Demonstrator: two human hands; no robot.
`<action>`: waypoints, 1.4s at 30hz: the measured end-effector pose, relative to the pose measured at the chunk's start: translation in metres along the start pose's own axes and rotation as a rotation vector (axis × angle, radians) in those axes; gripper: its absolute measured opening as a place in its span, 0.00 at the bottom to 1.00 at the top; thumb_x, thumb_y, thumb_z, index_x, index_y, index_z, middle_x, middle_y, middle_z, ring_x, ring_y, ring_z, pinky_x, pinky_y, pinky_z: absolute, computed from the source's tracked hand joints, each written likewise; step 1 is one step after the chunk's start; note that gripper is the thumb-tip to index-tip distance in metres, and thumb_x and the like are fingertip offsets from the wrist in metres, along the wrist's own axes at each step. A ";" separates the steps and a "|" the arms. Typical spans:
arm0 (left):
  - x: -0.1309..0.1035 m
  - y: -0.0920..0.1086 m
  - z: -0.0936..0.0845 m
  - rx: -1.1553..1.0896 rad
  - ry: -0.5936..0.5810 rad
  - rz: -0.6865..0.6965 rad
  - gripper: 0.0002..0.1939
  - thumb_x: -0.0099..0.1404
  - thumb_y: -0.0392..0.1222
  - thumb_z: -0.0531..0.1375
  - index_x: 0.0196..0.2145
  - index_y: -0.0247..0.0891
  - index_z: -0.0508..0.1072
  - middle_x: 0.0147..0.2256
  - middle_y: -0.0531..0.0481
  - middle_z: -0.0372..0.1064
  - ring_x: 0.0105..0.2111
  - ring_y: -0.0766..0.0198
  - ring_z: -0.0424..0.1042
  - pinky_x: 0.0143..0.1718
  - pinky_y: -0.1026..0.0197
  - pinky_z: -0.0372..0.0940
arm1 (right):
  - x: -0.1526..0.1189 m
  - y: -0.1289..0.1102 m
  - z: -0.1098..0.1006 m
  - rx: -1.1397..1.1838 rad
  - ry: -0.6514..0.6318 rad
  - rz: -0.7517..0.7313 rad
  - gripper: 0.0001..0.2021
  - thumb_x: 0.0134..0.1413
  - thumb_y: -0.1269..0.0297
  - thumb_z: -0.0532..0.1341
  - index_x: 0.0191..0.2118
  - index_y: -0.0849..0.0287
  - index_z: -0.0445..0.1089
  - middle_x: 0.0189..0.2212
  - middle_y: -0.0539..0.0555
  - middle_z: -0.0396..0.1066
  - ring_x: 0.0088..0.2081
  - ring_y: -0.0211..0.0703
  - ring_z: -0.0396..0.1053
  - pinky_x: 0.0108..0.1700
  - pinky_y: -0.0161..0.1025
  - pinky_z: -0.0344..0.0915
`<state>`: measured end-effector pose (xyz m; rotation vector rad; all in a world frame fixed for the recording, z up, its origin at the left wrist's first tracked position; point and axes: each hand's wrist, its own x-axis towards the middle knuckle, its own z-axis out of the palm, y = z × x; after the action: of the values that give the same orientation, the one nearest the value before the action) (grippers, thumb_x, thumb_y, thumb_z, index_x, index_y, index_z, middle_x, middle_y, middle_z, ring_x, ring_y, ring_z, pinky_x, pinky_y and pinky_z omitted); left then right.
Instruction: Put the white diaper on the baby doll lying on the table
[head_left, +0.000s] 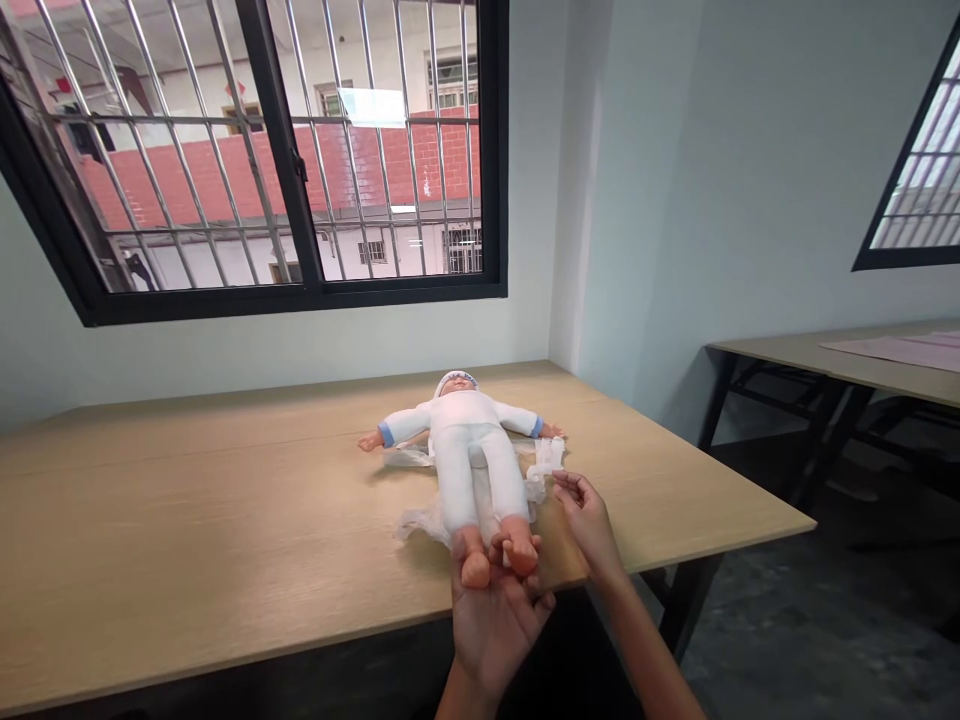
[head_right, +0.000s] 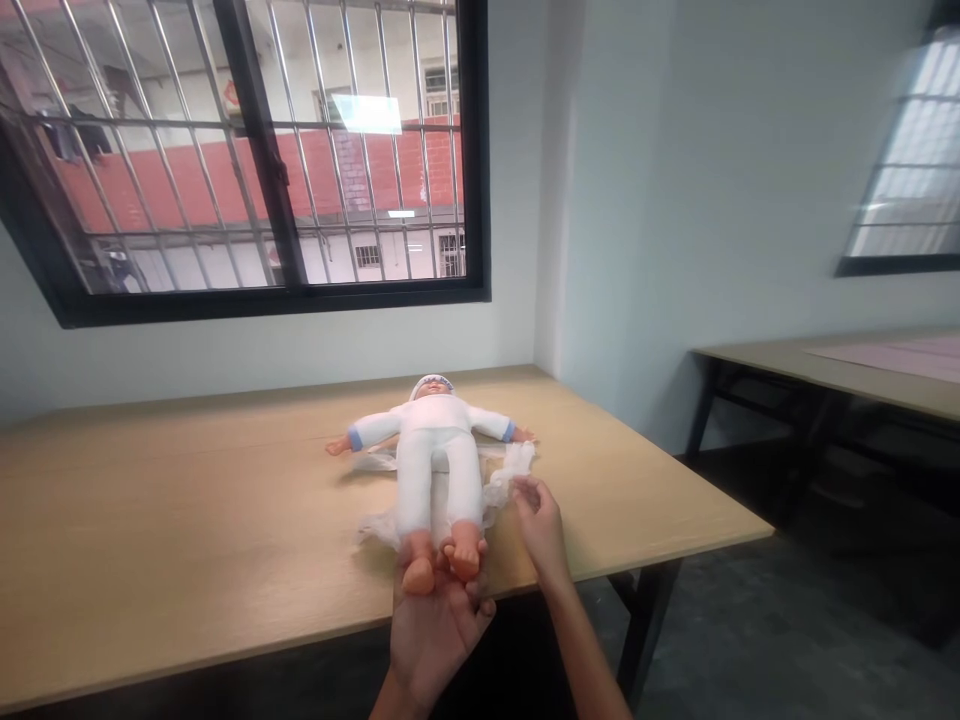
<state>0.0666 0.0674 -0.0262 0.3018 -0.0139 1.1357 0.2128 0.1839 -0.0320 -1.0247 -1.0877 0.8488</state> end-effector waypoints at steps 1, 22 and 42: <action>0.000 0.000 0.000 -0.007 0.003 -0.002 0.25 0.66 0.62 0.54 0.37 0.40 0.80 0.47 0.44 0.73 0.34 0.64 0.68 0.44 0.56 0.63 | 0.000 0.000 0.001 -0.003 -0.006 -0.007 0.16 0.46 0.55 0.63 0.40 0.59 0.71 0.43 0.60 0.75 0.48 0.52 0.71 0.55 0.50 0.65; 0.000 0.000 0.001 -0.012 0.010 0.000 0.22 0.64 0.61 0.57 0.36 0.40 0.80 0.46 0.44 0.74 0.33 0.64 0.68 0.42 0.56 0.63 | -0.004 -0.004 0.001 -0.021 -0.077 -0.036 0.16 0.47 0.53 0.63 0.38 0.60 0.73 0.41 0.60 0.76 0.46 0.53 0.72 0.55 0.51 0.65; 0.000 0.002 -0.001 -0.003 -0.023 -0.015 0.24 0.66 0.62 0.53 0.39 0.41 0.79 0.48 0.44 0.72 0.34 0.64 0.69 0.44 0.55 0.64 | -0.005 -0.004 0.000 -0.056 -0.112 -0.023 0.20 0.43 0.46 0.67 0.33 0.59 0.70 0.34 0.57 0.75 0.41 0.51 0.72 0.50 0.47 0.66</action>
<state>0.0649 0.0681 -0.0269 0.3119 -0.0333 1.1173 0.2117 0.1781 -0.0293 -1.0188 -1.2221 0.8700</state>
